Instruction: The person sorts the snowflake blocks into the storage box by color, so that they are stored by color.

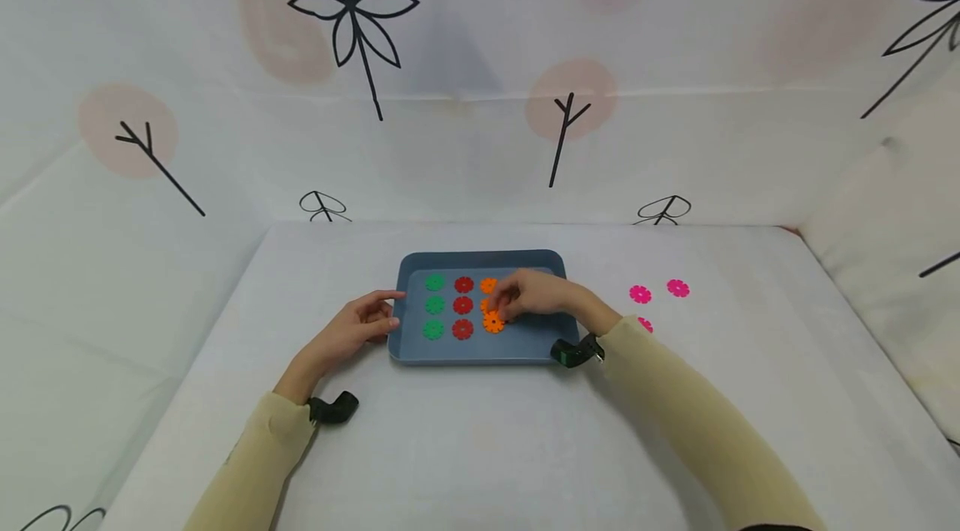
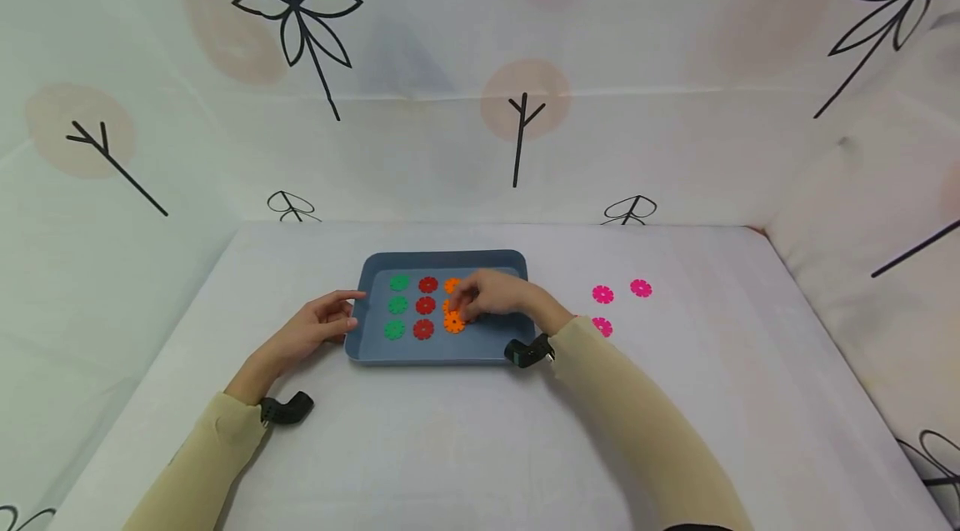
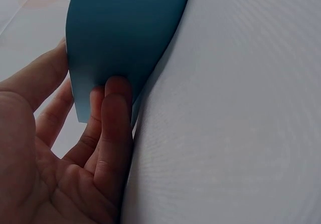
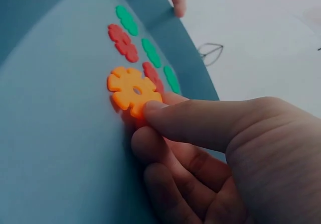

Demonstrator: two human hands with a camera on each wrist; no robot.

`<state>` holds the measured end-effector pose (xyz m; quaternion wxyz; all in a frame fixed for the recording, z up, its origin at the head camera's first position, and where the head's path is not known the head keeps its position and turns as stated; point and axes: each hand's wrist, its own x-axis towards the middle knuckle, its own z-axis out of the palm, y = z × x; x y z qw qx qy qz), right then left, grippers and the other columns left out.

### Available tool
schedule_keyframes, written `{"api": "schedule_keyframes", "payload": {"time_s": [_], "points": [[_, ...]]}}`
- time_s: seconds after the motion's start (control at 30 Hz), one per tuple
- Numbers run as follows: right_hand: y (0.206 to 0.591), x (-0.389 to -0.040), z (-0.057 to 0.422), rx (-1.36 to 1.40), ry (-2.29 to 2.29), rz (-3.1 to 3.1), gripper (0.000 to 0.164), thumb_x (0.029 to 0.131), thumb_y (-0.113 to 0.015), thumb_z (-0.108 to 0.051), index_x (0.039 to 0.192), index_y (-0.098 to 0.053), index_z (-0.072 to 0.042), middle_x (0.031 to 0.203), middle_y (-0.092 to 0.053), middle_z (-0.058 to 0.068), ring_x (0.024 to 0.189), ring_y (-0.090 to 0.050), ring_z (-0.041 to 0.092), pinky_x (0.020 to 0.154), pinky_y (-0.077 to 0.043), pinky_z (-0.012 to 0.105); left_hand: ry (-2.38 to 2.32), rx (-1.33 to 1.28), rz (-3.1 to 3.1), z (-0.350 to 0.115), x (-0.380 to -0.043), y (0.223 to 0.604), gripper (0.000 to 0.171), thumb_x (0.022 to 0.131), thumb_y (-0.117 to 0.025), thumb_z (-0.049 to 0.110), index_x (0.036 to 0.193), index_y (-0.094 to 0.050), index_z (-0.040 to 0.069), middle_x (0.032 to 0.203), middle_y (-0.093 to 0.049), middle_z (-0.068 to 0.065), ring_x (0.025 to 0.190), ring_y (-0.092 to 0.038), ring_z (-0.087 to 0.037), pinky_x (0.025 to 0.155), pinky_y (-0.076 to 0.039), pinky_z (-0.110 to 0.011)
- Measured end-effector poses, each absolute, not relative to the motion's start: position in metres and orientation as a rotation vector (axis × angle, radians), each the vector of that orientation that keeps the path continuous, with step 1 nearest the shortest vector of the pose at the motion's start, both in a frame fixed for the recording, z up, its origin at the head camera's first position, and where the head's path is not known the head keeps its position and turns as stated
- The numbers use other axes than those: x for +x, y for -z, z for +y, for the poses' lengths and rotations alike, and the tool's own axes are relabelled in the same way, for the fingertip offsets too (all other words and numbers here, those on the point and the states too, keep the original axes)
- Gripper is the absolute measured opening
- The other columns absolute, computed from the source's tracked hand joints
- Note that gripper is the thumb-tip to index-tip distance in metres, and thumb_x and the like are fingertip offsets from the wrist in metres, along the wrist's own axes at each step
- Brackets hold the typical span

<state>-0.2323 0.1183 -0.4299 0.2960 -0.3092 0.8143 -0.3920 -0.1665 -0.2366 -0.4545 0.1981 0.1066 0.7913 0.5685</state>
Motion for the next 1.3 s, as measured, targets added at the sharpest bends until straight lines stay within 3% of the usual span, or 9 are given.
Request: {"api": "schedule_keyframes", "payload": {"time_s": [0.57,1.3], "points": [[0.4368,-0.2320,0.1210,-0.781,1.207,2.122,0.015,0.085,-0.075,-0.003,0.100,-0.076,0.000,0.083,-0.073,0.005,0.073,-0.065,0.016,0.070,-0.053,0.031,-1.590,0.289,2.219,-0.2376,-0.1660,0.4548,0.055,0.097,-0.068,0.025,0.145,-0.048,0.008,0.106,-0.054,-0.013,0.087,-0.057,-0.019,0.078,-0.053,-0.031],[0.4393,-0.2338,0.1209,-0.802,1.190,2.110,0.012,0.086,-0.077,-0.006,0.097,-0.077,-0.004,0.085,-0.073,0.003,0.073,-0.066,0.017,0.069,-0.054,0.031,-1.595,0.317,2.223,-0.2372,-0.1649,0.4545,0.053,0.097,-0.068,0.026,0.143,-0.049,0.008,0.105,-0.055,-0.013,0.086,-0.058,-0.019,0.078,-0.053,-0.030]]}}
